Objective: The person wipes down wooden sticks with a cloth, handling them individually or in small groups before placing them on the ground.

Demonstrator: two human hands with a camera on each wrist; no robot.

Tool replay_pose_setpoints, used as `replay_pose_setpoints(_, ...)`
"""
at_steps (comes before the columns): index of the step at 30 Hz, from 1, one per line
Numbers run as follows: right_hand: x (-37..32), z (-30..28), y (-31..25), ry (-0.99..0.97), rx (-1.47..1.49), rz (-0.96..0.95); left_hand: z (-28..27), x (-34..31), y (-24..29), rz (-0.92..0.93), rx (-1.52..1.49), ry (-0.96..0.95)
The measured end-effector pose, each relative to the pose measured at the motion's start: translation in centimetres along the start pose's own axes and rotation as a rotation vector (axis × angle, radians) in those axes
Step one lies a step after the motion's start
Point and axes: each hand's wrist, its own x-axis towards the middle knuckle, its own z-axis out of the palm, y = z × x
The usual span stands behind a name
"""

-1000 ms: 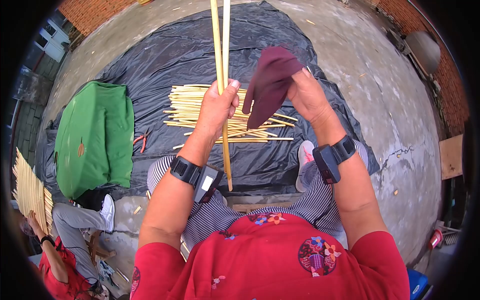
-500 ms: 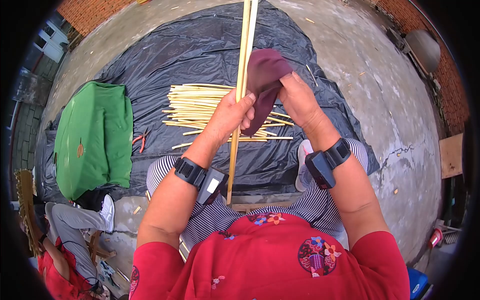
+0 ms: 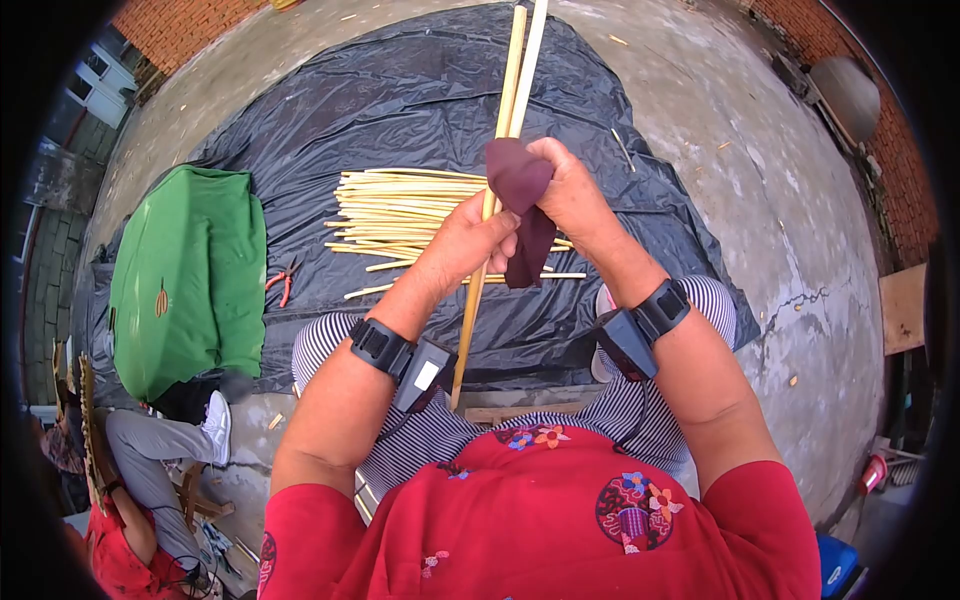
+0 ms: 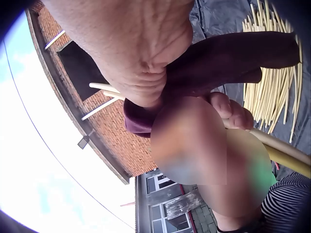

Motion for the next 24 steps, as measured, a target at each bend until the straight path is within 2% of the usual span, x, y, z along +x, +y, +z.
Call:
replay_pose_setpoints(2,-0.4,0.2,-0.5,0.028,0.031,0.028,0.0,-0.1,-0.1,0.002,0.006,-0.011)
replay_pose_setpoints(5,-0.4,-0.4,-0.9,-0.186,0.182,0.126,0.2,-0.2,0.1,0.000,0.028,-0.038)
replay_pose_setpoints(8,-0.8,-0.2,-1.8,-0.265,0.295,0.219,0.1,-0.3,0.3,-0.016,0.053,-0.049)
replay_pose_setpoints(11,-0.8,0.0,-1.8,-0.258,0.369,0.214,0.2,-0.2,0.4,-0.018,0.065,-0.047)
replay_pose_setpoints(17,-0.3,0.3,-0.8,-0.091,0.453,0.072,0.7,-0.3,0.9,-0.011,0.025,-0.091)
replay_pose_setpoints(24,-0.2,-0.1,-1.1,-0.138,0.509,0.107,0.6,-0.3,0.6,-0.031,0.061,-0.116)
